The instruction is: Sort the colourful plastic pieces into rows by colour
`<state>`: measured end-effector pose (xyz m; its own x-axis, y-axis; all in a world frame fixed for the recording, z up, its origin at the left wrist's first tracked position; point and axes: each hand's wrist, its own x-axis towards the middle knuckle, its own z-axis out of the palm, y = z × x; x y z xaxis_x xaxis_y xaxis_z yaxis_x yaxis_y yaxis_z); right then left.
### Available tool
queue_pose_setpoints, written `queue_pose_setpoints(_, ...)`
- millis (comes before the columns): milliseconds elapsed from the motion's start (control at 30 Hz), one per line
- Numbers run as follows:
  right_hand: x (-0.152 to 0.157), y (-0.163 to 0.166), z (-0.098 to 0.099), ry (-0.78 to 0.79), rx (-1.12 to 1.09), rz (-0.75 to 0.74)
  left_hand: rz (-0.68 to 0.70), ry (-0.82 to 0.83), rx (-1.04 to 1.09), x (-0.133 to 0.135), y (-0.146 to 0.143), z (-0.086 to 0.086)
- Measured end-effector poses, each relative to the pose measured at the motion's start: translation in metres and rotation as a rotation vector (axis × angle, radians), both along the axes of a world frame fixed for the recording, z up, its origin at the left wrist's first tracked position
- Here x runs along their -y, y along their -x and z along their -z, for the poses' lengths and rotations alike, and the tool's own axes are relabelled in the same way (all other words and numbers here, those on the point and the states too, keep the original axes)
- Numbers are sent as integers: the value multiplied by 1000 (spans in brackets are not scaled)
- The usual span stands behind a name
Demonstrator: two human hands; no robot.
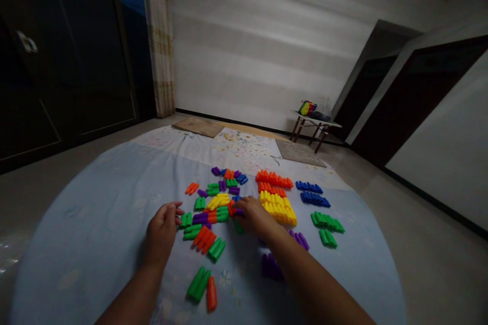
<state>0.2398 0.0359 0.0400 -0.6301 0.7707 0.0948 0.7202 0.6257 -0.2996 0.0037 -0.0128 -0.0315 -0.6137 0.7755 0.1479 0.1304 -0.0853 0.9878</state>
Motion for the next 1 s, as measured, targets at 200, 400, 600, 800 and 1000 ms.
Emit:
queue_pose_setpoints(200,3,31,17,-26,41,-36,4,-10,-4,-1,0,1)
queue_pose_setpoints(400,10,34,15,-89,167,18,7,-6,-9,3,-1,-2)
queue_pose_setpoints(600,24,29,4,-87,237,32,4,-10,-33,3,-1,-2)
queue_pose_setpoints(800,28,31,5,-70,242,47,12,17,-30,1,-1,-2)
queue_pose_setpoints(1000,42,16,-1,-73,38,100,-1,81,-40,-2,4,1)
